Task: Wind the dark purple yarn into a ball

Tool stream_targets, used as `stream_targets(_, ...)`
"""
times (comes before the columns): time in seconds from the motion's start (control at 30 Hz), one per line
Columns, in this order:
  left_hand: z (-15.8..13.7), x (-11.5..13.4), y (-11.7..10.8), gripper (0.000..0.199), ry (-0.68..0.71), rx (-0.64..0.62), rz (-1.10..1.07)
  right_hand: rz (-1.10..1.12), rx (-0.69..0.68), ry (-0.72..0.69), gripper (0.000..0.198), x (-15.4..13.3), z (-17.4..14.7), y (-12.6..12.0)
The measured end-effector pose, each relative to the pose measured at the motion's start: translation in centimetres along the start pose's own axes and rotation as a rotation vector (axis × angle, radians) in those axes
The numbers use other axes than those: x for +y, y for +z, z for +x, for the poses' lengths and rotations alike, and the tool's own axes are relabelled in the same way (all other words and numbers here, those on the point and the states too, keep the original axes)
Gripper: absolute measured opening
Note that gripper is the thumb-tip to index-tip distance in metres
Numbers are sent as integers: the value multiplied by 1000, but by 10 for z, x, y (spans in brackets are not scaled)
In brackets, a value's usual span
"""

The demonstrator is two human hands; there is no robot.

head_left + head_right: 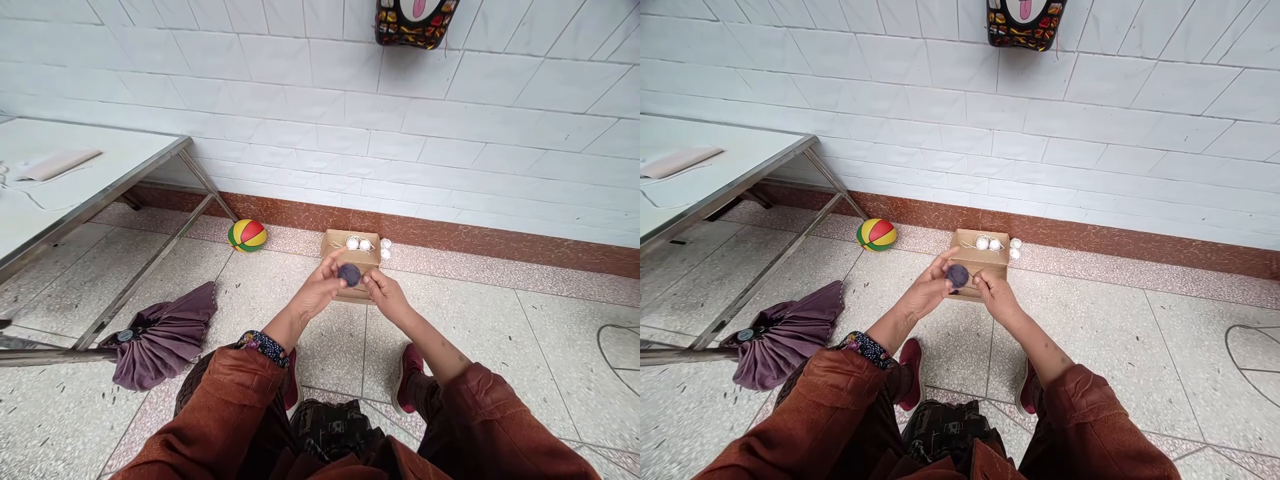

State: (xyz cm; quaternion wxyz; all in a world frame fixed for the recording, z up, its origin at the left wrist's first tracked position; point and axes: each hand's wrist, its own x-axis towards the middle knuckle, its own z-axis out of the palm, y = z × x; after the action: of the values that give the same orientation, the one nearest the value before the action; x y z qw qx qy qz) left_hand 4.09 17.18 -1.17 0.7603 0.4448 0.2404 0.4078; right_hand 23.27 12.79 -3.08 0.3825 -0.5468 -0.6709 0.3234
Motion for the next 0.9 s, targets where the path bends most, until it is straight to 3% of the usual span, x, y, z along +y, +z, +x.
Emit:
stream_targets(0.13, 6, -1, -6, 64, 46, 234, -25, -97, -219, -116, 28, -3, -8, 6)
stream_targets(0.23, 10, -8, -11, 66, 50, 345, 194, -75, -361, -240, 26, -14, -14, 5)
stream_targets(0.3, 10, -13, -11, 71, 25, 341, 380, -12, -327, -263, 24, -22, -16, 0)
stream_targets(0.37, 7, -15, -9, 78, -5, 256, 512, 55, -203, -239, 23, -26, -15, -8)
stream_targets(0.43, 3, -15, -4, 84, -32, 87, 560, 94, -41, -178, 23, -24, -11, -16)
stream_targets(0.53, -3, -11, 4, 86, -77, -196, 463, 69, 125, -59, 24, -12, -3, -22)
stream_targets(0.6, -4, -8, 8, 83, -69, -265, 316, 23, 144, -1, 24, -3, -1, -19)
stream_targets(0.73, -1, -7, 8, 71, 24, -116, 103, -69, 14, 20, 20, 9, -3, -3)
stream_targets(0.9, 4, -12, 4, 59, 35, 135, 192, -153, -235, -161, 22, -1, -14, 9)
